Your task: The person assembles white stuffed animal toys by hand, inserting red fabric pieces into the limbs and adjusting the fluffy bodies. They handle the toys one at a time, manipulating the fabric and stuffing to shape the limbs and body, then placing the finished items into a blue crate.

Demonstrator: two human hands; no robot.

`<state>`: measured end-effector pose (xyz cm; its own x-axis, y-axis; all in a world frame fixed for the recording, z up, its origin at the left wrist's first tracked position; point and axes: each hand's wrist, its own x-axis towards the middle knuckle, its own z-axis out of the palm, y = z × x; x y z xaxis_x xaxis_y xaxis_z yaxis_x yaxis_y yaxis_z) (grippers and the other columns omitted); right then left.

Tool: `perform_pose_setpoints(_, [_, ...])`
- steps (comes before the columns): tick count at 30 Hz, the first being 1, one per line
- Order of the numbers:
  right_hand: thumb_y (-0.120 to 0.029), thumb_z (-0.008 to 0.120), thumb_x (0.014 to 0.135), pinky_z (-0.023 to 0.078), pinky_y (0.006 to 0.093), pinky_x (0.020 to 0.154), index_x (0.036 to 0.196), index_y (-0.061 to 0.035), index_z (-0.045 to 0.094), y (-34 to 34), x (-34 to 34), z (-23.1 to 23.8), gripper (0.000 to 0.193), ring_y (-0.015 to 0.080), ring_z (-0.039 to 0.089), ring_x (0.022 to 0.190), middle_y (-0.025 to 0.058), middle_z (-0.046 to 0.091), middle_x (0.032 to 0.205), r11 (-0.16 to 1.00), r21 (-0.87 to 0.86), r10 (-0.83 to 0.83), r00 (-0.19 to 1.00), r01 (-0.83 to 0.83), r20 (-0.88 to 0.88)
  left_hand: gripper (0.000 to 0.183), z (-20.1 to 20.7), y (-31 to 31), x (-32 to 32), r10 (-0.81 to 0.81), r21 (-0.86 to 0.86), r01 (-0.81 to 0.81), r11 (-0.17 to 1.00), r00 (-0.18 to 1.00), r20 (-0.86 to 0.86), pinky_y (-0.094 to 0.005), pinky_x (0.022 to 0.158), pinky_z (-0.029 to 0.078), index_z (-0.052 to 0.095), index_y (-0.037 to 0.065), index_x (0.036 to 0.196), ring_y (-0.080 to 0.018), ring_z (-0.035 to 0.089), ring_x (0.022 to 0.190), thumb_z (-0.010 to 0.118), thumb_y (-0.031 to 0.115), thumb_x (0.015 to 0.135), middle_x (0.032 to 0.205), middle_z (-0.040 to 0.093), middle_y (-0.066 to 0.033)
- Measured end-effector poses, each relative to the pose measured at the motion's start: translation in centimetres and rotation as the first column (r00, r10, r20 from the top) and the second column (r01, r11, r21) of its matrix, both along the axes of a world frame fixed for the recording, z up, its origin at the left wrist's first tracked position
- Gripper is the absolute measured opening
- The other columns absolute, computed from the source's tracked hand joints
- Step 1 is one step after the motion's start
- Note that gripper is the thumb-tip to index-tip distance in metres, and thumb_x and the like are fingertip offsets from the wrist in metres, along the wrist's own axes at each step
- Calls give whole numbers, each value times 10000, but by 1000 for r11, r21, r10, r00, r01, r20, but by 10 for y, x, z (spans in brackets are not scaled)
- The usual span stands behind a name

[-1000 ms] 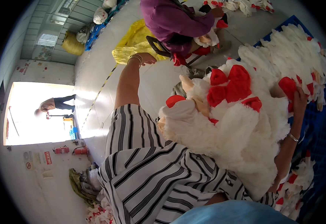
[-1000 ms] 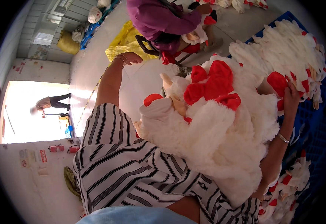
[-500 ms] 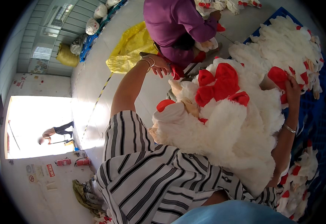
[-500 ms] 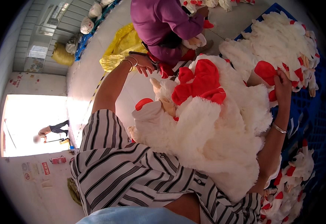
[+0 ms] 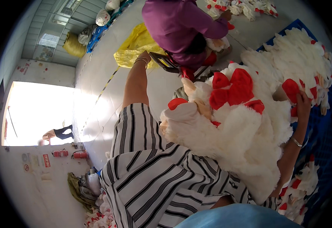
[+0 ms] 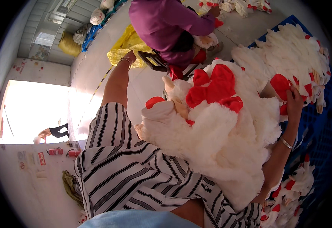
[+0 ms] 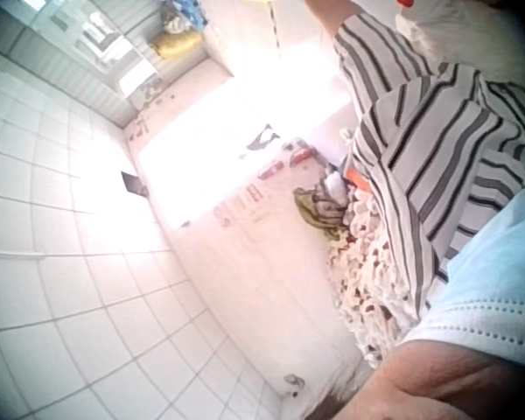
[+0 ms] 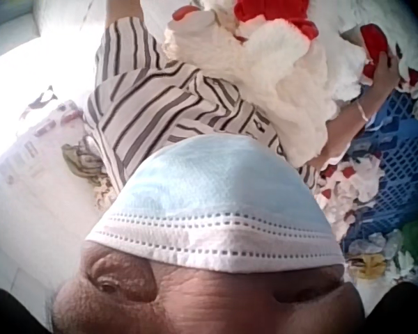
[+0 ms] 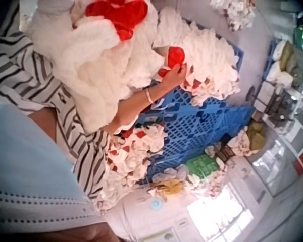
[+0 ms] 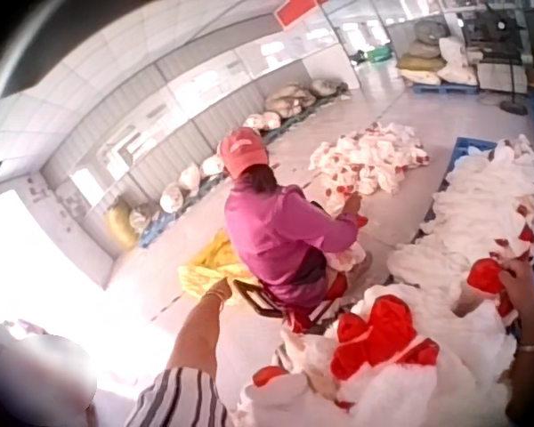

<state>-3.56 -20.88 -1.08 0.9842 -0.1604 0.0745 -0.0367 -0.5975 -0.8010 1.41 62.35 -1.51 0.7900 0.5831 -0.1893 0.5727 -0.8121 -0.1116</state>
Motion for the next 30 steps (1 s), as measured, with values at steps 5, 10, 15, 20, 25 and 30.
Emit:
perform_pose_setpoints(5, [-181,593,923,444,245,757,1085,52,612,7,4,-1,284,111,539,807,54,634,898,1000,-10,23,1000,-23,-1,365,-2,22,-10,4,-34,-9,999,989,-146,-427,918,487,587,25,1184,-310,586,1133,577,223,877,1183,620,-206])
perform_pose_setpoints(10, [-175,592,926,446,252,773,1083,49,611,1,1,-1,274,125,553,826,70,643,913,999,-37,38,997,-35,64,337,-34,19,3,-49,-61,35,998,966,-255,-422,878,492,630,45,1120,-271,608,1076,622,258,858,1115,649,-177])
perform_pose_setpoints(15, [-174,595,925,453,263,797,1086,47,614,18,15,-17,274,143,577,856,86,658,943,994,24,105,988,-108,112,315,-40,122,-11,-186,162,256,953,918,-351,-417,837,497,673,66,1057,-232,629,1018,667,293,840,1048,678,-148])
perform_pose_setpoints(20, [-180,600,926,456,273,827,1112,43,618,-4,-6,6,291,156,594,894,98,670,996,997,-71,2,1000,-4,-20,251,-45,9,27,-6,-173,-40,984,967,-256,-375,665,504,677,20,920,-201,657,778,650,250,825,855,696,-123])
perform_pose_setpoints(25, [-183,601,929,452,263,837,1138,39,618,-1,5,-7,305,148,588,897,87,667,1008,998,-70,4,1000,-5,-13,212,16,-23,-13,144,-196,-200,960,953,-265,-341,562,507,669,-14,877,-180,633,614,586,171,814,754,696,-106])
perform_pose_setpoints(30, [-190,603,927,447,255,832,1129,50,612,1,5,-6,314,133,574,886,80,660,992,999,-23,40,999,-41,-28,269,38,-103,-20,-214,-239,80,968,762,-612,-318,616,513,695,42,919,-160,623,663,566,269,856,809,709,-87])
